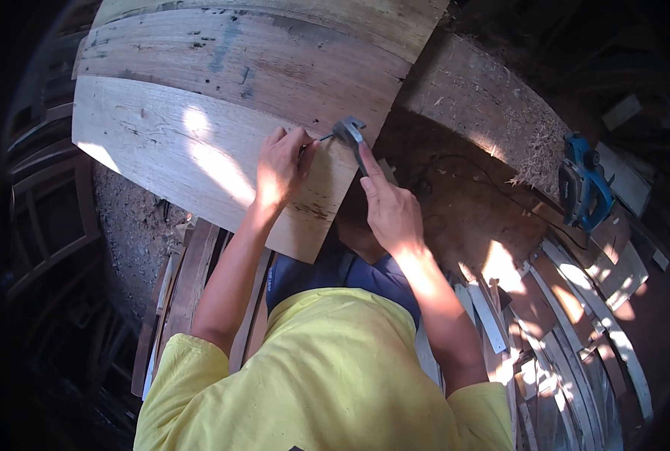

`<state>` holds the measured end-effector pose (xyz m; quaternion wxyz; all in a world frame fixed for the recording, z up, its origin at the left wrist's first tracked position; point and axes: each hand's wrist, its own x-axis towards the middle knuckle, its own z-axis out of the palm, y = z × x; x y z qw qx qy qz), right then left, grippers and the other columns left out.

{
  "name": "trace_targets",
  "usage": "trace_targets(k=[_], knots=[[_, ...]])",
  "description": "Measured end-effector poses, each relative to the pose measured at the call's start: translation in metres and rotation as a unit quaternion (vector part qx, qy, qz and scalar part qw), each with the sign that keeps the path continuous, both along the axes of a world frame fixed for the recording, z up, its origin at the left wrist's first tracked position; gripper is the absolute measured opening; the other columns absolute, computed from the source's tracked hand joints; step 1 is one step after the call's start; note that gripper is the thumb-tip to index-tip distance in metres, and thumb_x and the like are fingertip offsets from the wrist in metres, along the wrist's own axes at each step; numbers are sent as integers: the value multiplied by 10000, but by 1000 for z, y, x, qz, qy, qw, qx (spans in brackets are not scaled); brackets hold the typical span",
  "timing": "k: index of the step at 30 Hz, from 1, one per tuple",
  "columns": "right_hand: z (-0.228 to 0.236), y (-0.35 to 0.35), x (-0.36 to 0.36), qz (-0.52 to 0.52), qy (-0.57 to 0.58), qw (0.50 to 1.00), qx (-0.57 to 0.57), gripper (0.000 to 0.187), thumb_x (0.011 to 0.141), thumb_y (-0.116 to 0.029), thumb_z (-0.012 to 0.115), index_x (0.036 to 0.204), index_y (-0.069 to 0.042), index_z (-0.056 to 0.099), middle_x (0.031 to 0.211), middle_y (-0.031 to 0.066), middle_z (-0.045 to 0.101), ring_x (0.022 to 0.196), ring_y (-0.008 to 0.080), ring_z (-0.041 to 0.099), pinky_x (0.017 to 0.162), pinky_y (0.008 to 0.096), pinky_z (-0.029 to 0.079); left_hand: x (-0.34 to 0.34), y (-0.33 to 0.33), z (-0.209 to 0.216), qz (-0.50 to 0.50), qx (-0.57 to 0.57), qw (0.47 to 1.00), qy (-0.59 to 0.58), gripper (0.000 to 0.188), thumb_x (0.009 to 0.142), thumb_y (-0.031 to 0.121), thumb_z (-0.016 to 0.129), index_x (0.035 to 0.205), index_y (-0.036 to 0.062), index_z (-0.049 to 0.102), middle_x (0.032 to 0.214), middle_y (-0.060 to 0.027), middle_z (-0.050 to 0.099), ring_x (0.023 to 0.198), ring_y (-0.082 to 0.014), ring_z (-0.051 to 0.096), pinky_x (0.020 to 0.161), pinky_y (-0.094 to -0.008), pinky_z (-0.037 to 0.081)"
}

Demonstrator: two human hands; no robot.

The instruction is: The person constructs a wooden surface by removing nails with pliers and a screwdriver, hammering nails to join boards, and using an electric planer to smooth the wood.

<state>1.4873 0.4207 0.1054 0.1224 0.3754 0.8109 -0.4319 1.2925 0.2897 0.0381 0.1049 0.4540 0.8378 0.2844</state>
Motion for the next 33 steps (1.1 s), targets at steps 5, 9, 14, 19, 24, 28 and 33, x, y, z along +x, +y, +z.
trace_targets(k=[5, 9, 14, 19, 24, 28, 33], knots=[[22, -11, 20, -97, 273, 953, 83, 550, 1108, -153, 535, 1647, -116, 428, 1249, 252, 668, 844, 417, 741, 725, 473, 611, 0, -6, 3, -6, -16, 999, -35, 181, 971, 200, 764, 908, 80, 643, 800, -82, 672, 817, -327, 610, 761, -455, 476], [-44, -31, 30, -57, 176, 978, 98, 580, 1137, -225, 517, 1693, -207, 352, 755, 183, 554, 620, 265, 618, 632, 423, 541, -2, -2, 1, -23, -12, 998, -63, 181, 969, 188, 767, 916, 68, 643, 825, -97, 697, 824, -341, 624, 750, -464, 485], [26, -6, 4, -108, 148, 983, 1, 563, 1123, -197, 510, 1672, -190, 388, 1119, 269, 664, 910, 450, 698, 761, 508, 590, -6, -3, 8, -22, -29, 996, -79, 179, 969, 182, 772, 934, 47, 659, 828, -127, 715, 825, -365, 639, 748, -473, 514], [-4, -21, 3, -38, 19, 999, -3, 576, 1115, -244, 527, 1673, -252, 385, 1014, 344, 717, 952, 504, 727, 757, 553, 604, -15, 3, 22, -46, -35, 995, -76, 160, 973, 177, 766, 934, 54, 672, 824, -133, 716, 805, -378, 638, 763, -478, 523], [15, -4, 14, -144, 70, 980, -121, 580, 1145, -330, 480, 1704, -323, 324, 773, 249, 639, 778, 381, 678, 717, 457, 553, -16, -8, 16, -79, -144, 986, 5, 254, 1014, 315, 707, 936, 73, 698, 824, -123, 738, 861, -374, 686, 800, -491, 528], [41, 15, 58, -216, 74, 967, -116, 574, 1152, -304, 443, 1714, -319, 331, 634, 10, 432, 578, 128, 481, 590, 354, 467, -7, 13, 28, -68, -235, 965, 95, 349, 1051, 396, 614, 901, 109, 745, 841, -103, 767, 927, -331, 735, 815, -522, 515], [65, 51, 141, -263, 93, 958, -62, 478, 1133, -228, 496, 1601, -168, 426, 819, 53, 596, 640, 109, 530, 609, 316, 487, 19, 46, 44, -64, -239, 950, 191, 377, 1058, 330, 584, 802, 116, 758, 845, -128, 777, 828, -331, 755, 764, -538, 489]])
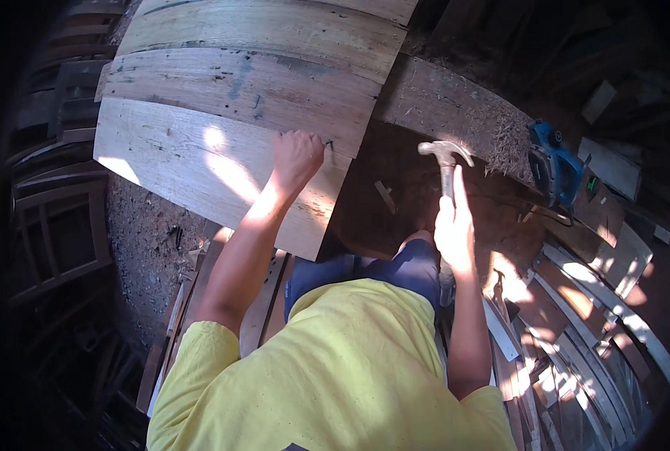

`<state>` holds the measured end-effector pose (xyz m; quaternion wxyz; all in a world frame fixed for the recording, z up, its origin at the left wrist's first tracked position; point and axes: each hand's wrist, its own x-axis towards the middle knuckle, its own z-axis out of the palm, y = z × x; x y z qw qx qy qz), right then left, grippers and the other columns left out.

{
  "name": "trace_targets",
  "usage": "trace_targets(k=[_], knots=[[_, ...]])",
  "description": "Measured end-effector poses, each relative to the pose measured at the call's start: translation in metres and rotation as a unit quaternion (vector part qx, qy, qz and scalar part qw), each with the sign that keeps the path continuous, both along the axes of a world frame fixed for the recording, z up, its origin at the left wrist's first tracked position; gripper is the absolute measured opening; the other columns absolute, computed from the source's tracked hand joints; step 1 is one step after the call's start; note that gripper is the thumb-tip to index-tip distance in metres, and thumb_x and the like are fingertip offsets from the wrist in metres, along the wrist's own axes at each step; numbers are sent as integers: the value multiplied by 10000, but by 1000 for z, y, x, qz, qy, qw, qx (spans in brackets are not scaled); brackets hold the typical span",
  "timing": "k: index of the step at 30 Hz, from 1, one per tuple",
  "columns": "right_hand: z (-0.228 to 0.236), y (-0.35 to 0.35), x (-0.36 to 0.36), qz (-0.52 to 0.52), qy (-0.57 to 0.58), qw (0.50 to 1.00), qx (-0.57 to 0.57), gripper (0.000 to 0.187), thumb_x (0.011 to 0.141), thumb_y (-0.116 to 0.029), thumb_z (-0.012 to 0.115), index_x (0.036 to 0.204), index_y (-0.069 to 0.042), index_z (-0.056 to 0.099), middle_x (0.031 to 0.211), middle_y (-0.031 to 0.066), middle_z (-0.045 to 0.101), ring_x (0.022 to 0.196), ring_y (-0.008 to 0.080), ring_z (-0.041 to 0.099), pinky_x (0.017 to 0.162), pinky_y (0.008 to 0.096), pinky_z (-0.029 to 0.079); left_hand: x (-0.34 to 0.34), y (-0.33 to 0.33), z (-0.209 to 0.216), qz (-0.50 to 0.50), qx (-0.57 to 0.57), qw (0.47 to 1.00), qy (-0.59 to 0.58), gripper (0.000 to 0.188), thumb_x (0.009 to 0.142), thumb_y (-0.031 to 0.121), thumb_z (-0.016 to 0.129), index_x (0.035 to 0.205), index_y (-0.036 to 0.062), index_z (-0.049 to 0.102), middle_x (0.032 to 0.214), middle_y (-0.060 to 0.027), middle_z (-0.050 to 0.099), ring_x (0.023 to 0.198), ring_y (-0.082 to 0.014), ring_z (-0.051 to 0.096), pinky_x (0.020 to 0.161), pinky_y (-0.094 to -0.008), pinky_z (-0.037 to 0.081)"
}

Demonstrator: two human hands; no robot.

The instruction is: The person constructs a wooden surface by removing nails with pliers and a screwdriver, hammering nails to join boards, and using an electric planer to smooth the wood.

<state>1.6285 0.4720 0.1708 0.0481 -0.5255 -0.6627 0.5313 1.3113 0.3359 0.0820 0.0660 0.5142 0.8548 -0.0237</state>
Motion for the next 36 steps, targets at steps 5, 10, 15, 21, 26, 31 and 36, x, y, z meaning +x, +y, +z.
trace_targets(k=[5, 10, 15, 21, 26, 31, 36], knots=[[11, 39, 69, -89, 47, 990, -103, 162, 1098, -259, 639, 1064, -109, 588, 618, -55, 457, 441, 34, 438, 389, 254, 369, 5, -1, -33, 183, -13, 965, -187, 426, 1095, 373, 550, 913, 56, 768, 775, -140, 731, 693, -322, 688, 654, -485, 475], [6, 98, 144, -15, 59, 993, -98, 237, 1083, -291, 676, 1004, -104, 552, 650, -38, 490, 440, 55, 453, 382, 272, 373, 68, -4, -41, 470, 170, 605, -620, 469, 1125, 457, 545, 790, 135, 616, 622, 28, 474, 580, -129, 445, 587, -345, 398], [40, 150, 224, 40, 66, 991, -112, 252, 1057, -273, 708, 971, -112, 534, 700, -29, 548, 465, 58, 470, 404, 261, 376, 262, 112, 53, 262, 351, 591, -677, 266, 1093, 353, 624, 986, 113, 668, 866, 20, 628, 789, -100, 577, 783, -312, 508], [47, 202, 311, -57, 246, 963, -98, 324, 1008, -247, 787, 1123, -72, 539, 762, 10, 601, 455, 36, 467, 381, 220, 334, 418, 247, 128, -106, 103, 781, -606, 362, 1118, 369, 541, 1069, 31, 660, 928, -142, 729, 861, -271, 706, 806, -418, 547], [24, 249, 354, -110, 293, 943, -117, 351, 1000, -247, 792, 1184, -77, 547, 723, -31, 573, 482, 35, 475, 418, 229, 357, 478, 307, 130, -204, 43, 841, -499, 316, 1070, 359, 620, 1223, 91, 686, 928, -195, 750, 895, -375, 740, 821, -486, 550], [19, 269, 391, -128, 320, 932, -114, 278, 1057, -220, 706, 1203, -52, 538, 791, 3, 591, 503, 67, 527, 461, 257, 424, 498, 326, 124, -196, -30, 804, -560, 392, 1115, 384, 608, 1289, 42, 686, 1171, -172, 765, 1114, -291, 737, 1023, -429, 556], [-2, 337, 475, -181, 50, 967, 172, 364, 989, -299, 783, 1141, -22, 602, 816, 108, 696, 622, 216, 681, 569, 379, 520, 459, 293, 124, -58, -37, 826, -559, 388, 1097, 294, 647, 1370, 19, 671, 1312, -179, 741, 1242, -258, 706, 1081, -389, 547]])
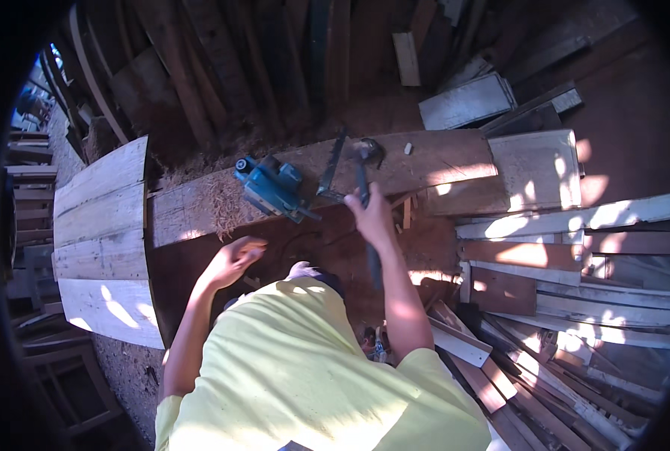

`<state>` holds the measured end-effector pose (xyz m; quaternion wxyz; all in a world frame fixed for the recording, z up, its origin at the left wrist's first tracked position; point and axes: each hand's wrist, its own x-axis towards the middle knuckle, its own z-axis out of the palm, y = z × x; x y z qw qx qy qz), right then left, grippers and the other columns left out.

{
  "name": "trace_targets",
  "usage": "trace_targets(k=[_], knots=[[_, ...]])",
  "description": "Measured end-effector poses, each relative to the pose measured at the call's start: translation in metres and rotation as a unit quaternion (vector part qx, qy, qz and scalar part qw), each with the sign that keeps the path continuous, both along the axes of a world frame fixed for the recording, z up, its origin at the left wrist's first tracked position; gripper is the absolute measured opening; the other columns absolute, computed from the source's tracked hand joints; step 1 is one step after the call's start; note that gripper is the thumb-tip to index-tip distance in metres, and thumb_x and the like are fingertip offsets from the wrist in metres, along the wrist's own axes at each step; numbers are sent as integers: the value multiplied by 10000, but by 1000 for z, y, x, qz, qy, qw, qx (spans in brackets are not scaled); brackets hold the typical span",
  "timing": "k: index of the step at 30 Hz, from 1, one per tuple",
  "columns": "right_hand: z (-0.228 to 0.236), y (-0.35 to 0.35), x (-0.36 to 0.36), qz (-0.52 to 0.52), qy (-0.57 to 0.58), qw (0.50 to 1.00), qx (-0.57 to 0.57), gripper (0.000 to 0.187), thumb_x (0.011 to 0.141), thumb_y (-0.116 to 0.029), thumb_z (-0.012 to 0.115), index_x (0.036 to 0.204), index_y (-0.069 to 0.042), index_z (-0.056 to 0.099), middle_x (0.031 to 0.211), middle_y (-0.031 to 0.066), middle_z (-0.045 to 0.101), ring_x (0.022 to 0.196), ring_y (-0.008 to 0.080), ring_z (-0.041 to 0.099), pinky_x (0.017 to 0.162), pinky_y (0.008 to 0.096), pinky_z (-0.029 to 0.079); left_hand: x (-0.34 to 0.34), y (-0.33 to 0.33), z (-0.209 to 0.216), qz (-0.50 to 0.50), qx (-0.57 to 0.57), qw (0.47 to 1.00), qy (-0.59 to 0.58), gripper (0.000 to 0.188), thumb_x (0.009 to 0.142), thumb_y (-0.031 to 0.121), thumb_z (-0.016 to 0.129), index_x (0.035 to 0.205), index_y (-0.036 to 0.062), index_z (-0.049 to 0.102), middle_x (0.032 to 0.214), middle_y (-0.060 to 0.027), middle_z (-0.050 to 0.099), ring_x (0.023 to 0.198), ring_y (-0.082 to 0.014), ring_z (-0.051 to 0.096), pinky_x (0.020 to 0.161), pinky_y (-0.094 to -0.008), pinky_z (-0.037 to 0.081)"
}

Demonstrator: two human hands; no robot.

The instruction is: The person constructs a wooden surface by removing nails with pliers and a screwdriver, hammering nails to join boards, and using an electric planer to smooth the wood.

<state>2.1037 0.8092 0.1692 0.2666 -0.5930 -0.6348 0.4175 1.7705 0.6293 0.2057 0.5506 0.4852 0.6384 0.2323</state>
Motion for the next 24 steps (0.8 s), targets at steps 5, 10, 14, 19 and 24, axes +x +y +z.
trace_targets(k=[5, 10, 14, 19, 24], knots=[[-61, 109, 80, -115, -170, 974, 92, 516, 798, -262, 944, 1115, 3, 635, 983, 205, 750, 902, 370, 744, 813, 456, 578, -77, -103, -56, 207, -30, 978, 5, 341, 1076, 247, 696, 1328, 18, 686, 1264, -79, 753, 1203, -166, 689, 1056, -300, 508], [-106, 194, 130, -172, -294, 940, 28, 621, 789, -246, 937, 1195, 17, 547, 1077, 281, 750, 1068, 491, 718, 922, 559, 569, -116, -215, -106, 355, -188, 915, 48, 347, 1077, 373, 671, 1311, 121, 707, 1040, 16, 727, 907, -88, 613, 788, -288, 506], [-124, 211, 134, -144, -277, 948, 64, 634, 856, -329, 860, 1299, -14, 532, 1151, 308, 736, 1100, 501, 712, 951, 557, 565, -125, -306, -145, 398, -273, 873, 71, 301, 1080, 335, 662, 1231, 80, 717, 947, 7, 710, 837, -100, 609, 737, -290, 509], [-140, 222, 162, -182, -187, 960, 106, 500, 941, -229, 675, 1412, -80, 597, 1187, 241, 734, 1105, 438, 707, 986, 523, 547, -100, -377, -169, 343, -295, 879, 151, 300, 1085, 261, 664, 1222, 3, 733, 991, -99, 781, 863, -158, 714, 750, -333, 560], [-139, 200, 182, -167, -282, 937, 121, 529, 980, -160, 631, 1505, -175, 572, 1234, 220, 608, 1130, 440, 658, 986, 545, 538, -80, -385, -185, 383, -295, 868, 112, 300, 1079, 252, 674, 1225, -1, 741, 1067, -121, 792, 930, -169, 728, 819, -327, 567]])
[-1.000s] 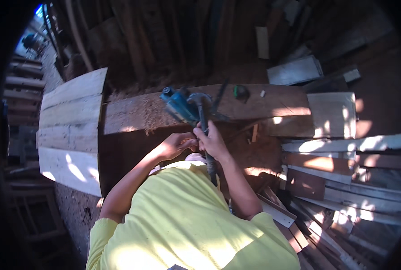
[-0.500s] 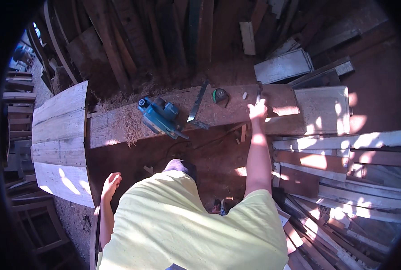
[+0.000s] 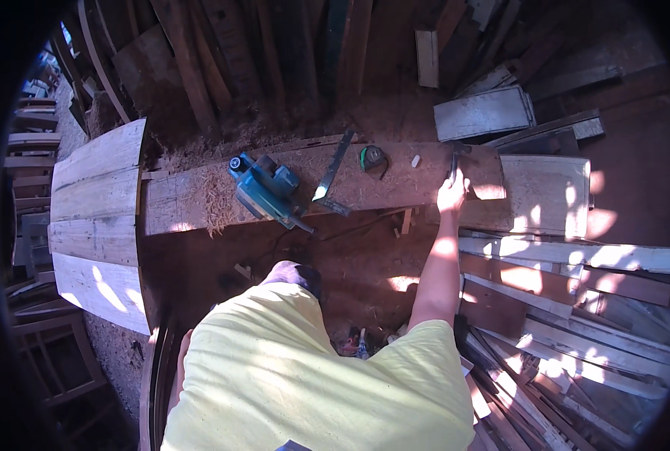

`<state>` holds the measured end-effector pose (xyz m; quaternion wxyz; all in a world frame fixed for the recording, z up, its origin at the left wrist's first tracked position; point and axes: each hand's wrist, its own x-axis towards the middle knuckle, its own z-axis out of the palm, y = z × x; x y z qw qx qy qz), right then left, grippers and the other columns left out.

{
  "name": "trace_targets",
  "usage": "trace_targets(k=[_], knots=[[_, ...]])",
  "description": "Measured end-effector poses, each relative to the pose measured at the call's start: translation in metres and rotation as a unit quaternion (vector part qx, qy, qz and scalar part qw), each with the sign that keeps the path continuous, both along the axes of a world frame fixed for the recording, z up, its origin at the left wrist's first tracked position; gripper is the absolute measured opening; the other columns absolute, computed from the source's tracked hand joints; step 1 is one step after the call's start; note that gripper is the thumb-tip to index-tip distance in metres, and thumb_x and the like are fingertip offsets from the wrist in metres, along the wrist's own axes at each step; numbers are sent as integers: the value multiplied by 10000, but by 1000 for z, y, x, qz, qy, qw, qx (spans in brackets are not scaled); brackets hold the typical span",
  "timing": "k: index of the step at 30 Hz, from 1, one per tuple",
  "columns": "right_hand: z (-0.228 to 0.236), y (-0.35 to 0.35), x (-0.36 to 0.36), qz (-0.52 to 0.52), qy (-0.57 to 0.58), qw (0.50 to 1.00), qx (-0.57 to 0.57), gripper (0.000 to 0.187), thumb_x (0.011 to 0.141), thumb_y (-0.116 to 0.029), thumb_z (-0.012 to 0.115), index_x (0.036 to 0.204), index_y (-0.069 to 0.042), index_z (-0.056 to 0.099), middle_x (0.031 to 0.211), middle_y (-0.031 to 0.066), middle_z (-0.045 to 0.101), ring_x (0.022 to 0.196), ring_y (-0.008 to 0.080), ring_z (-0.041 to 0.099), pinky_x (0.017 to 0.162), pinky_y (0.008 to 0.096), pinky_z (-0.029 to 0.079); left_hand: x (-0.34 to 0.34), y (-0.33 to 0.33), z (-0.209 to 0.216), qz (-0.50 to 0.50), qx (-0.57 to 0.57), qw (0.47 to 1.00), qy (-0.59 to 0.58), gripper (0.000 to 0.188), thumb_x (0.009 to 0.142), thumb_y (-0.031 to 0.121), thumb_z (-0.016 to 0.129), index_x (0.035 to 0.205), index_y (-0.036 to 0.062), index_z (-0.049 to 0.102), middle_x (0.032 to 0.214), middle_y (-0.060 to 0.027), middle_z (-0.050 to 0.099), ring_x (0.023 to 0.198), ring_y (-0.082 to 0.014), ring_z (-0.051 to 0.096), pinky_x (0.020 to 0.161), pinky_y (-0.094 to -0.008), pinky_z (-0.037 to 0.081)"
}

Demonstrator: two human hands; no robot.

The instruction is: The person constructs a wooden surface by removing nails with pliers and a screwdriver, hammering nails to join boards, and using an electric planer to smooth the wood.

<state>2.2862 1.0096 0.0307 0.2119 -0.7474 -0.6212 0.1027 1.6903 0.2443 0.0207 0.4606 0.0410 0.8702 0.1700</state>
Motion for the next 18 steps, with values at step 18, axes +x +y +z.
trace_targets(k=[18], knots=[[-21, -34, -57, 18, -28, 999, 23, 375, 975, -215, 675, 1338, -122, 675, 1182, 185, 610, 1093, 425, 663, 918, 543, 555, -18, 74, 18, -29, 124, 992, -2, 254, 1084, 229, 662, 1231, 30, 720, 1004, -70, 755, 881, -137, 708, 782, -306, 559]])
